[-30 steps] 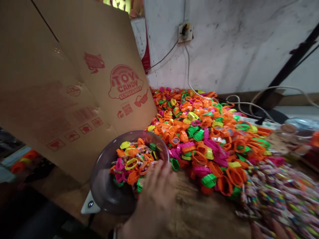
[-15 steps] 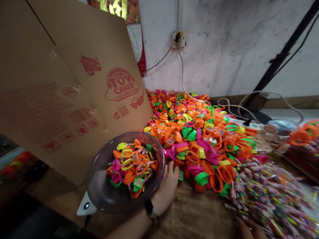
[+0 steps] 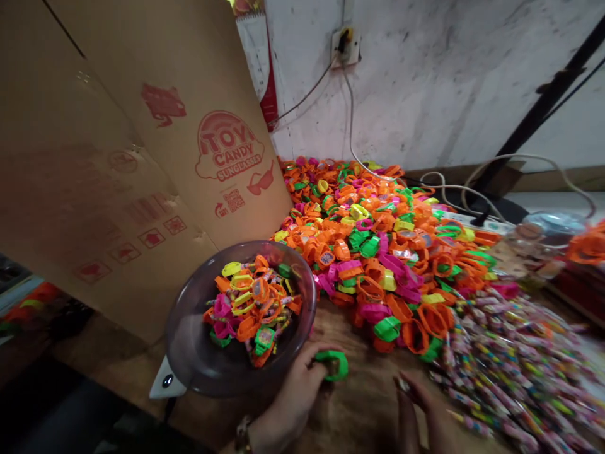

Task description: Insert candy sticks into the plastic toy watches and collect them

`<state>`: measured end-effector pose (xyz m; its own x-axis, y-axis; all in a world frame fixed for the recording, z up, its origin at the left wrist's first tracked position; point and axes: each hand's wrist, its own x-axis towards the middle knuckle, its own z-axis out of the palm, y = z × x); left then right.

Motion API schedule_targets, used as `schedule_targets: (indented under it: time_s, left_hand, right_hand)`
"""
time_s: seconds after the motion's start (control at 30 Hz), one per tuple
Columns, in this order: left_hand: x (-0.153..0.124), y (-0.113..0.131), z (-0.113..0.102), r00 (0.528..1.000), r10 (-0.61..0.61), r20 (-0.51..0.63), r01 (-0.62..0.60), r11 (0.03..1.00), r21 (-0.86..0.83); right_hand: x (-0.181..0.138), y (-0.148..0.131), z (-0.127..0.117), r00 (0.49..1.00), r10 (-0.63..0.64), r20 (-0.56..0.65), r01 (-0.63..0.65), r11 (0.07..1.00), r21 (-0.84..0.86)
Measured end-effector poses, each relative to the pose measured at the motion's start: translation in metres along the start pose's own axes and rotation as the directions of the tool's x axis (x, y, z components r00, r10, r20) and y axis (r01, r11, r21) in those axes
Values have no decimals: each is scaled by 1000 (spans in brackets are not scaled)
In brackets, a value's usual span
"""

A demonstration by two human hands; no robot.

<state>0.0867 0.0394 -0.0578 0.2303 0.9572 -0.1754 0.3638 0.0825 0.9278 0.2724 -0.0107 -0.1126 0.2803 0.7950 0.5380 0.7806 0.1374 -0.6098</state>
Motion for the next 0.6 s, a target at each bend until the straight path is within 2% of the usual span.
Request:
schedule_targets:
  time_s: [0.03, 0.07, 0.13, 0.17, 0.2, 0.23, 0.3, 0.43, 0.53, 0.6]
  left_hand:
    - [-6, 5, -3, 995, -94, 27, 97, 982, -162]
    - [-12, 11, -7, 979, -189, 81, 205, 916, -345]
    - [-23, 23, -16, 923, -315, 223, 381, 650, -657]
    - [-28, 29, -21, 907, -322, 273, 413, 547, -728]
    - [-32, 35, -26, 905, -306, 296, 417, 499, -759]
    - [-35, 40, -30, 910, -284, 302, 408, 490, -770]
    - [-40, 48, -36, 929, -252, 270, 367, 537, -760]
    - [-42, 55, -45, 969, -199, 149, 248, 745, -619]
    - [-42, 56, -54, 998, -65, 27, 70, 928, -365]
    - [-42, 57, -61, 997, 63, -51, -70, 986, -153]
  right_hand:
    - [2, -16, -3, 999, -32, -10, 32, 998, 46]
    - [6, -32, -7, 999, -49, -9, 50, 994, 101]
    - [13, -63, -13, 997, -40, 71, 24, 978, 207]
    - [16, -76, -16, 995, -22, 98, -3, 969, 245]
    - [20, -87, -18, 995, 12, 100, -41, 956, 292]
    - [23, -96, -21, 994, 35, 107, -69, 939, 338]
    - [28, -107, -27, 991, 46, 128, -96, 905, 415]
    - [37, -117, -39, 970, -93, 224, -25, 881, 473]
    - [42, -125, -43, 951, -176, 252, 35, 876, 481]
    - [43, -131, -42, 952, -204, 228, 78, 882, 466]
